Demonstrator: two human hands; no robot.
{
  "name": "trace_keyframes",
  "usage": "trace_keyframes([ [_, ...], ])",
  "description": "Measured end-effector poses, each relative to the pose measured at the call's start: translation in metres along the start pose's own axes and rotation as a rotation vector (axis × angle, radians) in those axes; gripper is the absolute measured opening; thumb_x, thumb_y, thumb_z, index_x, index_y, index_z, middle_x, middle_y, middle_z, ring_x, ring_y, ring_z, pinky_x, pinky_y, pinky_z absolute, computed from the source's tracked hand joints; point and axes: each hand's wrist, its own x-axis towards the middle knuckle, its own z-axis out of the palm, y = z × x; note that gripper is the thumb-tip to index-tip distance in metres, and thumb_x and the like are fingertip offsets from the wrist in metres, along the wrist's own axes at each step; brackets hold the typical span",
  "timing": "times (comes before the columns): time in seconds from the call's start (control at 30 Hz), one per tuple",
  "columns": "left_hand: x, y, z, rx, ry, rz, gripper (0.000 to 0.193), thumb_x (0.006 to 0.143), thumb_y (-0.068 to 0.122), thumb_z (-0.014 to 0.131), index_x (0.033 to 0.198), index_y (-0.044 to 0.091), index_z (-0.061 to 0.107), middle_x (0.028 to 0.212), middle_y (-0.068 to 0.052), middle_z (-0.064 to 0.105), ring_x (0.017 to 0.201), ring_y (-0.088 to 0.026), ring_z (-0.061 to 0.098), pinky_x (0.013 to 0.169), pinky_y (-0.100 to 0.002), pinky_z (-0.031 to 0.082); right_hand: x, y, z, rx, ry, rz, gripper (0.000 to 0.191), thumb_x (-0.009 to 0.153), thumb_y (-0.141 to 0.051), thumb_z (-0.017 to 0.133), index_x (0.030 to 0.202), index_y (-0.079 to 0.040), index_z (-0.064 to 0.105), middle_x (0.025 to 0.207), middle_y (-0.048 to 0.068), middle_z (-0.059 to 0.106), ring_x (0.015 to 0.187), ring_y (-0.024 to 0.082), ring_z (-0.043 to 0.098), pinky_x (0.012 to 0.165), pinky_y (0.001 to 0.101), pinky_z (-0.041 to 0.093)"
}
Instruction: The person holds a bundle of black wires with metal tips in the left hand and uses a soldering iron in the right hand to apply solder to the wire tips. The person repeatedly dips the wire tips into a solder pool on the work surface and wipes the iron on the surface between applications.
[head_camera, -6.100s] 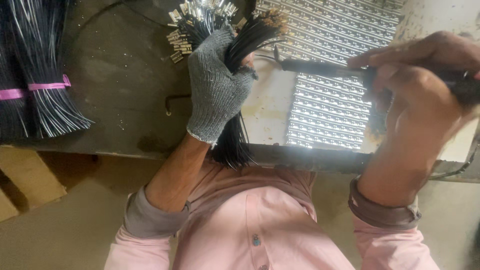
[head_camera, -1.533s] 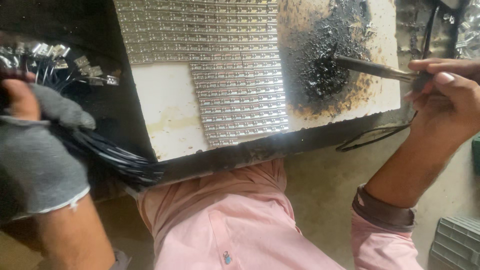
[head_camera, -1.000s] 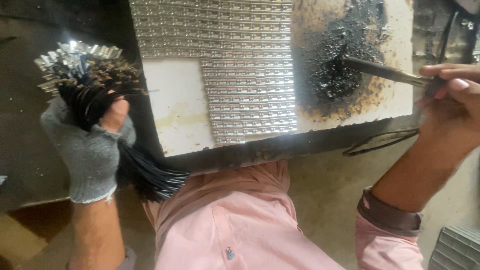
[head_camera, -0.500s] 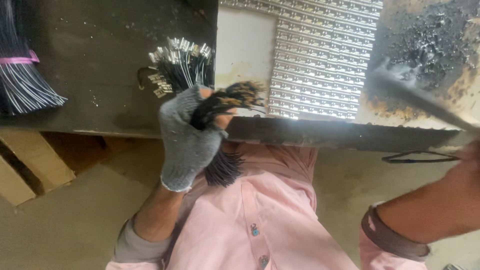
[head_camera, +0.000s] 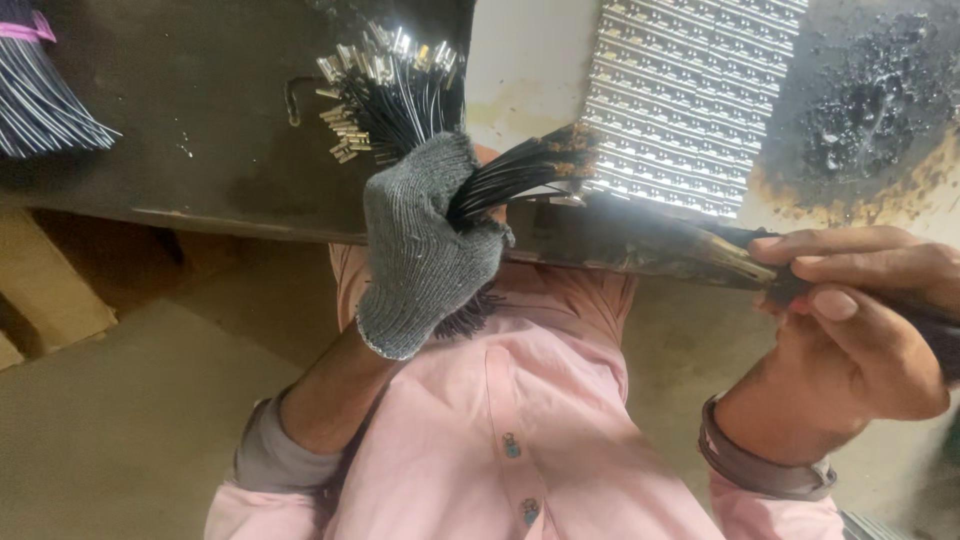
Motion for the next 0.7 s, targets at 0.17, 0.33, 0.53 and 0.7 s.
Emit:
trace_keyframes([
  [0.17,-0.003,-0.007,0.002,-0.042,-0.012,-0.01,0.014,0.08,-0.003,0.07,0.092,0.004,0.071,0.079,-0.007,0.064,0.064,-0.02,0.067,0.061,-0.034,0.052,-0.001,0.003,-0.004,-0.042,-0.092,-0.021,0.021,0.104,0.004,0.067,0.123,-0.004,0.062,0.107,0.024,0.063,0.09,0.04,0.078,0.06,0.0329,0.066],
  [0.33,-0.004,-0.011,0.0,-0.01,-0.014,0.034,0.015,0.074,-0.001,0.075,0.086,0.003,0.067,0.077,-0.01,0.06,0.065,-0.023,0.064,0.063,-0.035,0.051,0.062,-0.027,-0.012,0.03,-0.737,0.22,0.026,0.09,-0.004,0.07,0.115,0.001,0.064,0.116,0.024,0.068,0.094,0.029,0.076,0.074,0.0348,0.062],
  [0.53,-0.004,-0.008,0.0,-0.018,-0.012,0.028,0.017,0.074,-0.001,0.074,0.09,0.004,0.069,0.077,-0.009,0.061,0.064,-0.022,0.066,0.062,-0.035,0.052,0.06,-0.052,-0.005,0.033,-0.845,0.017,0.029,0.079,-0.012,0.074,0.106,-0.002,0.069,0.121,0.024,0.073,0.097,0.021,0.074,0.077,0.0294,0.06],
  [0.7,-0.003,-0.001,-0.001,0.004,-0.002,0.039,0.019,0.075,-0.002,0.071,0.093,0.004,0.068,0.081,-0.011,0.062,0.07,-0.025,0.066,0.067,-0.036,0.054,-0.036,0.023,-0.043,0.386,-0.086,0.408,0.032,0.072,-0.015,0.069,0.102,-0.003,0.073,0.121,0.031,0.073,0.093,0.033,0.073,0.066,0.033,0.062],
])
